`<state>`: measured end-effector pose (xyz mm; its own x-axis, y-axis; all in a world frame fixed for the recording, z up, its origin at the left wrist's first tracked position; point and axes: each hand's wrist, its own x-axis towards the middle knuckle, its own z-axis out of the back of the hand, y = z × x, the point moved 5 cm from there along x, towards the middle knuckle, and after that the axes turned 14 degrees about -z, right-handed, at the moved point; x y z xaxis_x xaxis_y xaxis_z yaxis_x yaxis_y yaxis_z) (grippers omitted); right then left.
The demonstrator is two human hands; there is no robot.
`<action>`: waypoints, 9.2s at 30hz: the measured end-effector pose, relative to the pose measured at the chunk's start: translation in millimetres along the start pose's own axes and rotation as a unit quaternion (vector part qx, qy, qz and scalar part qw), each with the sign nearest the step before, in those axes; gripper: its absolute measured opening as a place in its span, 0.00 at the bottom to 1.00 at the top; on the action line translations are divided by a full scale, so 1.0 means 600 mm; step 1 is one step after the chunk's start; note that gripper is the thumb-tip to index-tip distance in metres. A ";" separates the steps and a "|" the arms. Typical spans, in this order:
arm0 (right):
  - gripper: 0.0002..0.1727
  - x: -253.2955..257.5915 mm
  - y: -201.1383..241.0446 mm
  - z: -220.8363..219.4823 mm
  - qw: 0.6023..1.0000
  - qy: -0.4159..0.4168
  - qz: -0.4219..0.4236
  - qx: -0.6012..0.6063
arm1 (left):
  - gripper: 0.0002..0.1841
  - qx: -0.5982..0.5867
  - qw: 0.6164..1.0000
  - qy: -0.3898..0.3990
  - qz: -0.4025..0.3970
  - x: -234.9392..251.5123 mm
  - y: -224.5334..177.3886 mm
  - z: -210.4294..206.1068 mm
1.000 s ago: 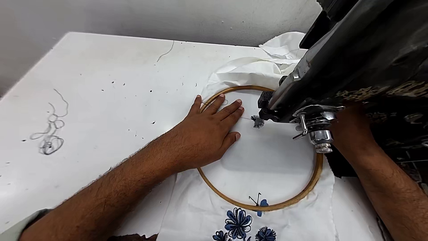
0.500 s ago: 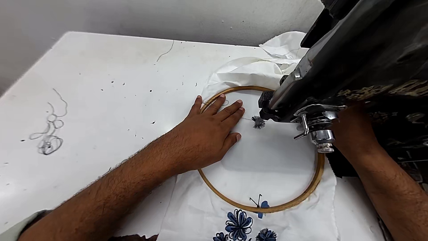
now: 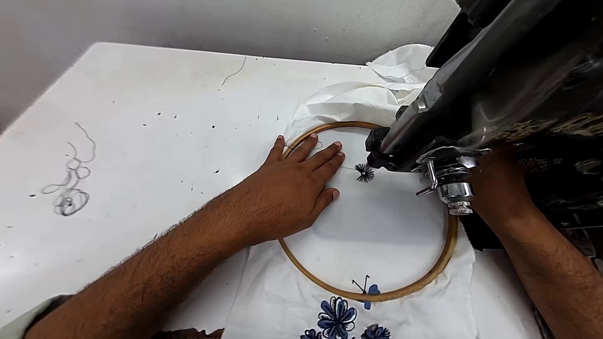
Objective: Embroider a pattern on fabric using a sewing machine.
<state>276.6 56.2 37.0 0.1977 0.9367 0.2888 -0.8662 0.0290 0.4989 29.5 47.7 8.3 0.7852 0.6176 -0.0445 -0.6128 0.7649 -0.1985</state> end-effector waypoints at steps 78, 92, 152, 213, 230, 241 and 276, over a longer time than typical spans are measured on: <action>0.17 0.008 -0.005 0.002 1.000 0.011 0.002 -0.020 | 0.33 -0.001 1.000 -0.004 -0.009 -0.003 -0.009 0.002; 0.19 0.007 -0.008 -0.004 1.000 -0.003 0.024 0.007 | 0.33 0.000 1.000 0.008 -0.004 -0.003 -0.002 0.000; 0.38 -0.143 0.081 0.040 0.972 -0.148 0.146 -0.113 | 0.20 0.007 0.938 -0.317 0.139 -0.035 0.157 0.069; 0.18 0.007 -0.017 -0.004 1.000 0.003 0.023 0.002 | 0.34 0.006 1.000 -0.024 -0.014 -0.005 -0.009 -0.001; 0.18 0.005 -0.013 -0.002 1.000 0.015 -0.009 -0.007 | 0.34 0.004 1.000 -0.026 -0.013 -0.004 -0.012 -0.001; 0.17 0.025 -0.031 0.000 0.999 0.018 0.004 -0.045 | 0.34 0.008 0.998 -0.054 -0.030 0.006 -0.021 -0.010; 0.12 0.016 -0.020 0.006 0.998 0.036 -0.035 -0.030 | 0.33 0.001 0.999 -0.043 -0.033 0.001 -0.021 -0.007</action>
<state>290.7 63.7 36.9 0.2272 0.9541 0.1952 -0.8781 0.1140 0.4647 37.9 37.9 6.5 0.8129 0.5800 0.0528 -0.5610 0.8042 -0.1964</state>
